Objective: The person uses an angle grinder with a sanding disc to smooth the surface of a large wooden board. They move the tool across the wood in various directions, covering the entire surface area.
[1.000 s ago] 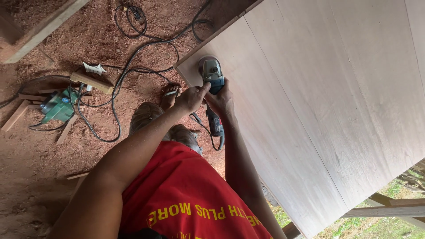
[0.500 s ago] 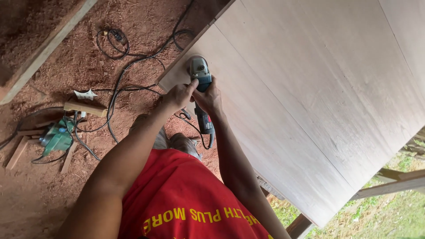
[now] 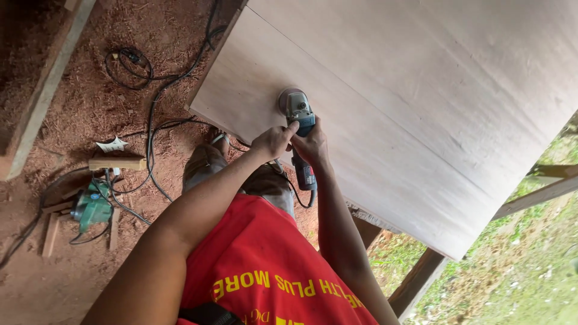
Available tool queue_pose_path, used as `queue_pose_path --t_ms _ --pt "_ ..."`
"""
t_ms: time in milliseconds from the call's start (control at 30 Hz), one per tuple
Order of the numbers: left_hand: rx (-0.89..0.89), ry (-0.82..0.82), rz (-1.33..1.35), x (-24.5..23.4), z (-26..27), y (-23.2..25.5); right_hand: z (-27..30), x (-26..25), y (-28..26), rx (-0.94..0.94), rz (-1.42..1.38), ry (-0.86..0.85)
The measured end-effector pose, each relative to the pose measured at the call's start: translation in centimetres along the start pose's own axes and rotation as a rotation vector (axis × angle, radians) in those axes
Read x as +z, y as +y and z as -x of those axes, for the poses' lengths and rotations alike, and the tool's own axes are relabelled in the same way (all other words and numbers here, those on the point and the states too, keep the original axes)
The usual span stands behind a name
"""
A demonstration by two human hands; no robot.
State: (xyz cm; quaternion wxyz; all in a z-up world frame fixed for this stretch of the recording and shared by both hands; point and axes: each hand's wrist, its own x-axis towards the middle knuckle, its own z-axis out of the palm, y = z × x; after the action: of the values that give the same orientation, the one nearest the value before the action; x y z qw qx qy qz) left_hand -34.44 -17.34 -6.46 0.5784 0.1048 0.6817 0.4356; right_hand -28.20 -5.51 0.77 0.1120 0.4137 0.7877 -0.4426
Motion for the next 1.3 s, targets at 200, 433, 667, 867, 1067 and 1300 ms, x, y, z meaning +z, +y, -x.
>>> queue_pose_path --t_ms 200,433,667,867,1067,1300 --pt "0.004 -0.065 -0.095 4.7 -0.5 0.7 1.9 -3.3 3.7 0.052 -0.009 0.02" --pt "0.023 -0.174 -0.129 11.2 -1.8 1.3 4.0 -7.7 9.8 0.033 0.017 0.076" --pt "0.031 -0.251 -0.196 17.9 -2.0 3.3 6.4 -12.8 14.6 0.13 -0.014 0.1" --pt "0.03 -0.327 -0.323 23.0 -1.5 6.5 9.0 -17.4 18.0 0.286 -0.073 0.143" --pt "-0.003 -0.367 -0.48 23.7 0.3 8.6 10.5 -22.6 27.4 0.142 -0.153 0.366" --pt "0.061 -0.129 -0.41 15.7 3.0 4.7 12.6 -32.1 32.5 0.264 -0.447 0.521"
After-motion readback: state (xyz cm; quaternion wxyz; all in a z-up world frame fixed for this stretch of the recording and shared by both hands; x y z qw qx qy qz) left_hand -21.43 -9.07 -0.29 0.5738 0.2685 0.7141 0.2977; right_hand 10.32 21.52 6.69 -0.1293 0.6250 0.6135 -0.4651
